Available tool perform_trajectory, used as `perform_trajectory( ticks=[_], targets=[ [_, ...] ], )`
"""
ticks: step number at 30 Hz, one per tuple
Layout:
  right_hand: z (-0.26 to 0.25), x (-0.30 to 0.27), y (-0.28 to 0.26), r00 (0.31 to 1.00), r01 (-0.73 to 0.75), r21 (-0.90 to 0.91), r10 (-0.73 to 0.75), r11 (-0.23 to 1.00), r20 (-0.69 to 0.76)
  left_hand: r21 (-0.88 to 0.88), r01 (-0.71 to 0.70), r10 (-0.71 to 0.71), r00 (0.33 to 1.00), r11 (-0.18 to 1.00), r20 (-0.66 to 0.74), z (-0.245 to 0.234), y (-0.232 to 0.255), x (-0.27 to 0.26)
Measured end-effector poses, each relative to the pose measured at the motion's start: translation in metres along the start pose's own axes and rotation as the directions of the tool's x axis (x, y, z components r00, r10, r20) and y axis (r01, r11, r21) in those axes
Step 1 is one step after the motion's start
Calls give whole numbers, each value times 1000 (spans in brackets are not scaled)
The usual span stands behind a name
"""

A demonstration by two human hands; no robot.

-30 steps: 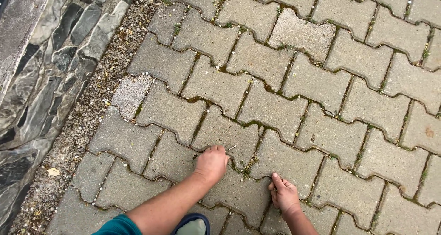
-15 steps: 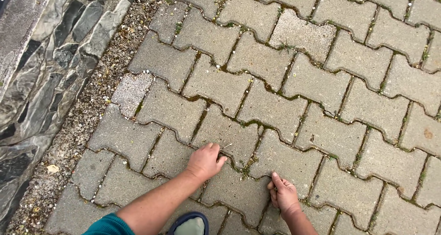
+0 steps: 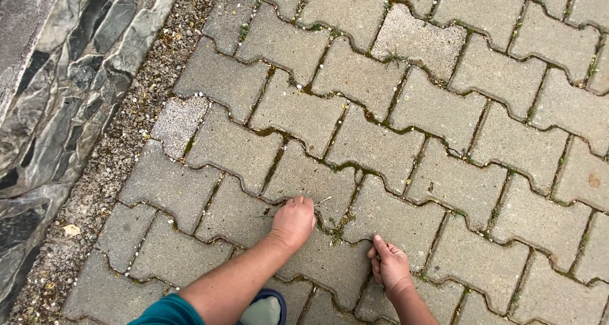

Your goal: The person pulls weeds and grass from the gaps between paving stones on a driveway, using a small hand tool to scrape and loosen growth in the joints, and collects the pulled weeds in one hand while moving along the pavement.

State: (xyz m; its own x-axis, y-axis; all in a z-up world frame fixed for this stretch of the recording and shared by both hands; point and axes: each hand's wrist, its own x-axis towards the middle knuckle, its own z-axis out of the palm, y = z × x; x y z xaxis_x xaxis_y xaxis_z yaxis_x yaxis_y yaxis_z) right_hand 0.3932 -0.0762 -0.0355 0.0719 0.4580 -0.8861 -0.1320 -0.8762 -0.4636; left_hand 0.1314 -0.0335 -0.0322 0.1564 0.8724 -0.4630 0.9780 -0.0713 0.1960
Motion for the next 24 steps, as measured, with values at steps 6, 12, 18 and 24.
perform_trajectory(
  ticks=[6,12,18,24],
  targets=[
    [0,-3,-5,1000,-9,1,9,1000,0,-9,-154,150,972,988,-183,34,-42,18],
    [-1,-2,0,999,-15,-56,13,998,-44,-815,309,-360,923,490,134,-110,-17,2],
    [41,-53,16,971,-36,225,-19,974,236,-520,-126,181,982,845,56,-27,69,-69],
    [47,-55,56,996,-85,493,65,866,59,-680,363,193,779,636,597,-66,81,-82]
  ],
)
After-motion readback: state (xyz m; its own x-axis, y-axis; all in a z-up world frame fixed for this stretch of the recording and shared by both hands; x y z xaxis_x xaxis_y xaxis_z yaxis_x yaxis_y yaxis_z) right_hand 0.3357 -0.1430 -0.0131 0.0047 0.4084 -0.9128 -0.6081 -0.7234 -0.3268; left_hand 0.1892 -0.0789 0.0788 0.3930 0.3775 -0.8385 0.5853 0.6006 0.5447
